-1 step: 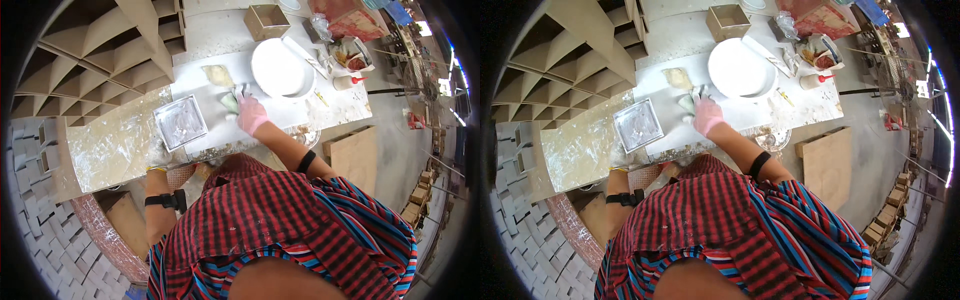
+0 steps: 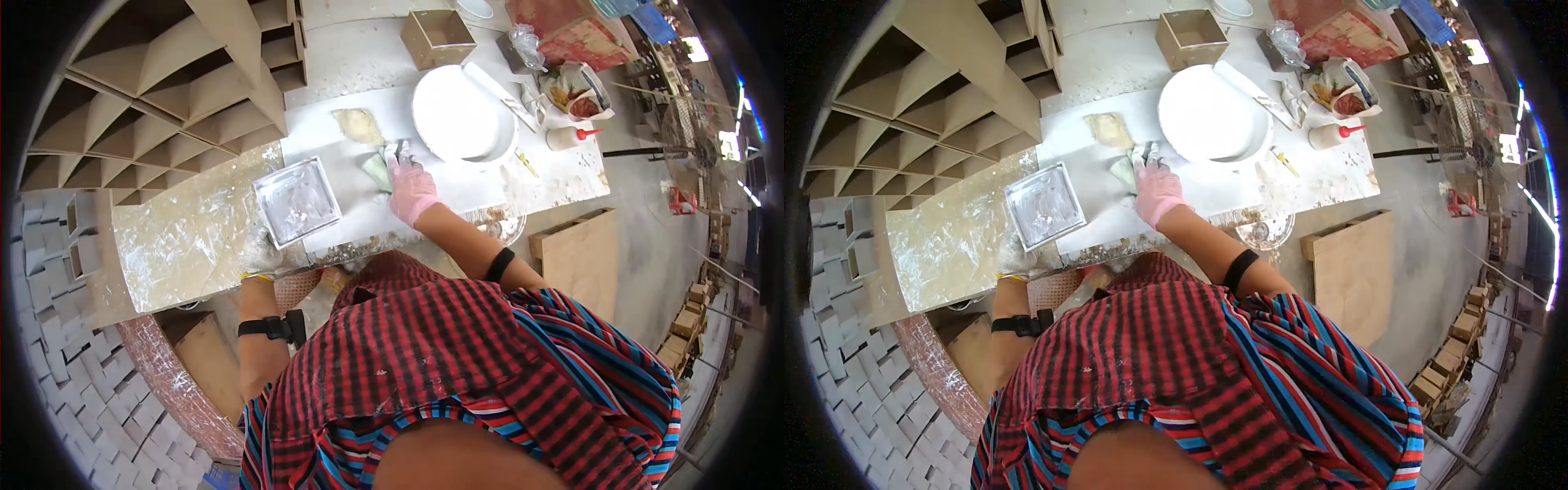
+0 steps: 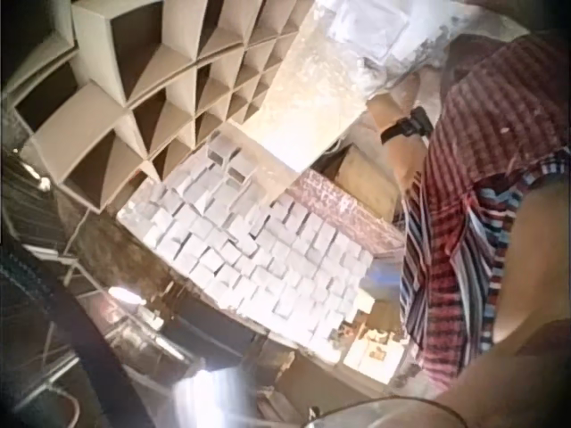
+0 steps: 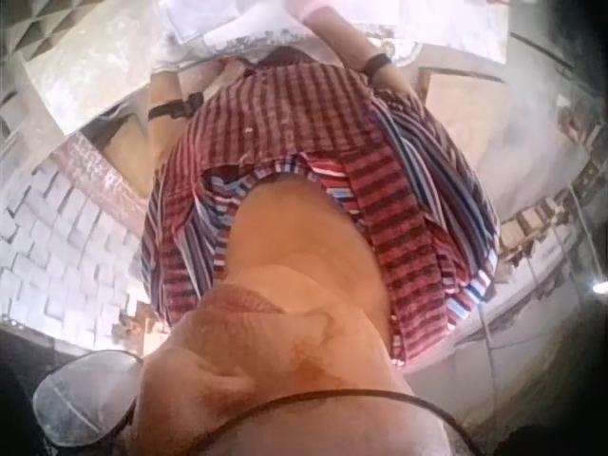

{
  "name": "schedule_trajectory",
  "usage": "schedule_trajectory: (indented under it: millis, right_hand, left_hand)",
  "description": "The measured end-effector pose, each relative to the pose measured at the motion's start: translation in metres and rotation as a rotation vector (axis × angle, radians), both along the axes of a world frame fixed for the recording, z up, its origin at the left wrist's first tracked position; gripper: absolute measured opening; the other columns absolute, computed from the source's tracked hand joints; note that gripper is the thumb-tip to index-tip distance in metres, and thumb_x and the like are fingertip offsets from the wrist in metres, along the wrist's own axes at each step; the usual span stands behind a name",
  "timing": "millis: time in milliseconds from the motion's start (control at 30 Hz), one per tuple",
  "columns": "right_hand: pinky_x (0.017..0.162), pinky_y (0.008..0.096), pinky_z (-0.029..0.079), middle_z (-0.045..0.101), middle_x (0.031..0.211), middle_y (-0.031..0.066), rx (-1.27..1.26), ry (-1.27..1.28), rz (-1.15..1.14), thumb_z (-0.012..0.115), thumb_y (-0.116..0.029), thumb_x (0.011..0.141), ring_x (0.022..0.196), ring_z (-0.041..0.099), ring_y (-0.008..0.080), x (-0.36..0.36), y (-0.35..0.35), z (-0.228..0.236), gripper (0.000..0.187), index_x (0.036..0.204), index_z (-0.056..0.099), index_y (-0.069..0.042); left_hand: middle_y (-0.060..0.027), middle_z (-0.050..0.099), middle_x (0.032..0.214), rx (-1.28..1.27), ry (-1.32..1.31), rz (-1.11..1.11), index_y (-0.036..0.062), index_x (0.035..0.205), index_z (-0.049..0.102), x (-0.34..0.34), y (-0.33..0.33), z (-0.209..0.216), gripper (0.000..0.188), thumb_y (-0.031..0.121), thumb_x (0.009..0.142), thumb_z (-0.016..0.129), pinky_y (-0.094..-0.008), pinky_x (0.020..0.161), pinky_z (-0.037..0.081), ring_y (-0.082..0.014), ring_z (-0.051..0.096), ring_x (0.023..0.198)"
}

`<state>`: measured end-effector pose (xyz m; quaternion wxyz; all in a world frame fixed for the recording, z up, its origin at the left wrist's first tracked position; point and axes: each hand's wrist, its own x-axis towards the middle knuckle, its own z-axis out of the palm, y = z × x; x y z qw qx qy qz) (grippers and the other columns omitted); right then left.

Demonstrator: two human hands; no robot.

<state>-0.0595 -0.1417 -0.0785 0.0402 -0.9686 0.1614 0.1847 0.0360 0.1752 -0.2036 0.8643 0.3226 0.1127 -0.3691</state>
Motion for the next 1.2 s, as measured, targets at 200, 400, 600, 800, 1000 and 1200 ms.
schedule_trajectory:
  millis: [200,400,600,800,1000,1200]
  right_hand:
    - [0.083,0.0372,0.045,0.043,0.123,0.0199,0.25,-0.256,0.125,0.068,-0.021,0.07,0.102,0.052,0.0309,0.004,-0.029,-0.043,0.073,0.132,0.033,-0.006]
    - [0.08,0.0291,0.044,0.054,0.113,0.0124,1.319,-0.325,-0.384,0.059,-0.012,0.076,0.097,0.054,0.0174,-0.004,-0.036,-0.022,0.064,0.134,0.034,-0.009]
    - [0.087,0.0297,0.041,0.054,0.117,0.012,1.292,-0.458,-0.308,0.055,-0.01,0.078,0.103,0.054,0.0218,0.015,-0.058,0.025,0.062,0.136,0.032,-0.01]
    - [0.092,0.0331,0.039,0.049,0.123,0.0149,0.887,-0.42,-0.162,0.055,-0.021,0.082,0.11,0.05,0.0279,0.022,-0.06,0.007,0.058,0.134,0.034,-0.009]
    - [0.09,0.0369,0.04,0.047,0.122,0.0144,0.36,-0.124,0.16,0.057,-0.034,0.082,0.108,0.049,0.0281,0.017,-0.044,0.006,0.058,0.131,0.038,-0.011]
    - [0.088,0.0412,0.039,0.053,0.115,0.0059,0.344,-0.384,0.279,0.054,-0.015,0.08,0.107,0.048,0.0272,0.052,-0.038,0.0,0.03,0.11,0.059,-0.016]
  left_hand:
    - [-0.0056,0.057,0.111,0.305,-0.04,0.128,0.0058,0.119,0.049,-0.007,-0.042,0.077,0.033,0.012,0.087,0.054,-0.0325,0.082,0.049,-0.0177,0.056,0.099]
    - [-0.0047,0.06,0.103,0.627,-0.55,0.074,0.0023,0.113,0.055,-0.021,-0.082,0.199,0.029,0.009,0.085,0.056,-0.026,0.08,0.045,-0.0131,0.057,0.089]
    - [-0.0044,0.059,0.104,0.471,-0.377,0.154,0.0024,0.112,0.055,-0.022,-0.098,0.196,0.029,0.012,0.085,0.057,-0.0283,0.081,0.046,-0.014,0.056,0.093]
    - [-0.0067,0.057,0.109,0.312,-0.043,0.225,0.0041,0.117,0.05,-0.033,-0.099,0.145,0.038,0.019,0.083,0.061,-0.0352,0.084,0.047,-0.0194,0.055,0.098]
    - [-0.0082,0.056,0.113,0.317,0.058,0.279,0.0073,0.12,0.049,-0.036,-0.09,0.112,0.041,0.025,0.084,0.06,-0.0388,0.082,0.049,-0.0225,0.055,0.101]
    - [-0.0079,0.057,0.112,0.381,0.069,0.287,0.0067,0.119,0.048,-0.042,-0.087,0.107,0.046,0.029,0.082,0.063,-0.0367,0.081,0.05,-0.0214,0.056,0.1]
